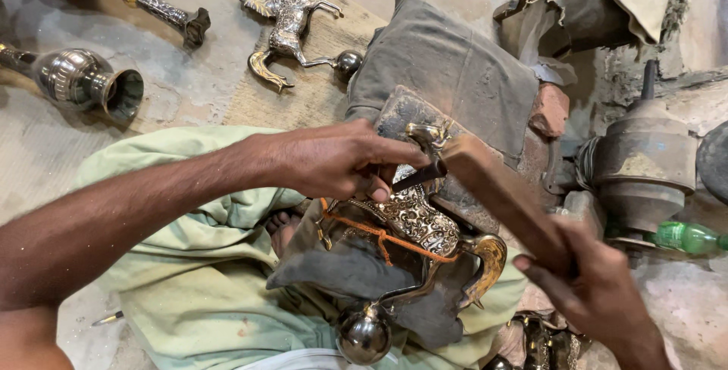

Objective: The person sits on the floor with a decorative metal horse figurine strapped to a cushioned form and hammers a punch against the figurine's body with a wooden mallet, repositioning the punch and rotating the figurine to work different areas of the ornament.

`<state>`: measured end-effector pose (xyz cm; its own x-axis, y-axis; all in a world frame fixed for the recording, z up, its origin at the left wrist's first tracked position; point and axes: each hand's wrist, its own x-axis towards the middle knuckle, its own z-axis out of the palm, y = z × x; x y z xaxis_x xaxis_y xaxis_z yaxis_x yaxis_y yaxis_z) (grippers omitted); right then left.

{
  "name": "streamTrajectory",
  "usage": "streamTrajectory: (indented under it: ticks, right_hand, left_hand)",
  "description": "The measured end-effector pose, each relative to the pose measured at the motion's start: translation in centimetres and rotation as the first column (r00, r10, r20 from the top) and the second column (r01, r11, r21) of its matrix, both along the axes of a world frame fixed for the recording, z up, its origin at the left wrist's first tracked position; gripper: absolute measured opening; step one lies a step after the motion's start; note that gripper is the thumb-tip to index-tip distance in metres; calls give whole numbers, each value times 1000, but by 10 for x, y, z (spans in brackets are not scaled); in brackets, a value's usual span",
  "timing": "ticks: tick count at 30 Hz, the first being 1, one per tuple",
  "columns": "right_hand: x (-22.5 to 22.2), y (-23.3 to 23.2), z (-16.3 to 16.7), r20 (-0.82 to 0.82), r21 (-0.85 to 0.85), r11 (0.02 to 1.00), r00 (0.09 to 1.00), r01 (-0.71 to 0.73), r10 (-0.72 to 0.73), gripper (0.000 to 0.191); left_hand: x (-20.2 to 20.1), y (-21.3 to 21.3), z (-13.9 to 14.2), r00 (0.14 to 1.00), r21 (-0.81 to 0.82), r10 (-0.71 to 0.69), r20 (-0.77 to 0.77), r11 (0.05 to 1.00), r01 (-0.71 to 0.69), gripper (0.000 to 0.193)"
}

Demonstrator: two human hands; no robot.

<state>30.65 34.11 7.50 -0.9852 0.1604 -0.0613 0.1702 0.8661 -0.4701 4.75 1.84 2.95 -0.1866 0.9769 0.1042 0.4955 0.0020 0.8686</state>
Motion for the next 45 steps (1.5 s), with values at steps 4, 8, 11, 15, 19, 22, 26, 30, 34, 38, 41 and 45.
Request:
streamTrajectory:
  ticks: [4,8,11,15,19,22,26,30,34,38,41,45]
  right_hand:
    - [2,-3,-1,93,-227,964,988,139,-121,64]
    - [0,-12,2,142,-98,973,970,210,-195,60]
    - [2,-13,3,-103,-274,956,985,105,-138,57]
    - [6,-4,4,-156,-401,911,972,98,-173,53]
    - [4,0,4,79,-76,968,969,239,-233,49]
    - [0,0,6,-100,3,994,989,-113,112,56]
    - [2,-1,5,17,-181,978,994,106,-105,45]
    - [11,-1,8,-48,158,974,987,161,-156,57]
    - [13,-7,20,-263,46,991,959,125,-108,42]
    - [-8,-10,33,-305,287,950,952,127,-35,46]
    - [-22,-10,38,-310,492,871,935,4,171,45]
    - [-28,-8,31,-393,211,975,919,62,26,38]
  left_hand:
    - [0,3,-6,998,17,-20,51,1000,19,58]
    - [-2,1,-7,996,-42,-35,83,998,38,62]
    - [2,-2,-6,989,12,-26,145,1000,24,60]
    - [1,-5,-3,992,68,-30,124,997,22,57]
    - [-1,-3,-1,992,71,-57,112,996,49,63]
    - [0,2,-1,994,37,-49,102,998,45,61]
    - [4,5,-3,993,89,-88,75,993,82,56]
    - [-4,-2,-10,980,85,-15,198,996,-2,58]
    - [-7,-2,-16,952,292,0,307,952,-94,52]
    - [6,2,-20,967,153,-34,251,988,-5,56]
    - [9,5,-21,980,126,-48,191,992,24,57]
    - [7,10,-22,986,236,-112,120,968,81,56]
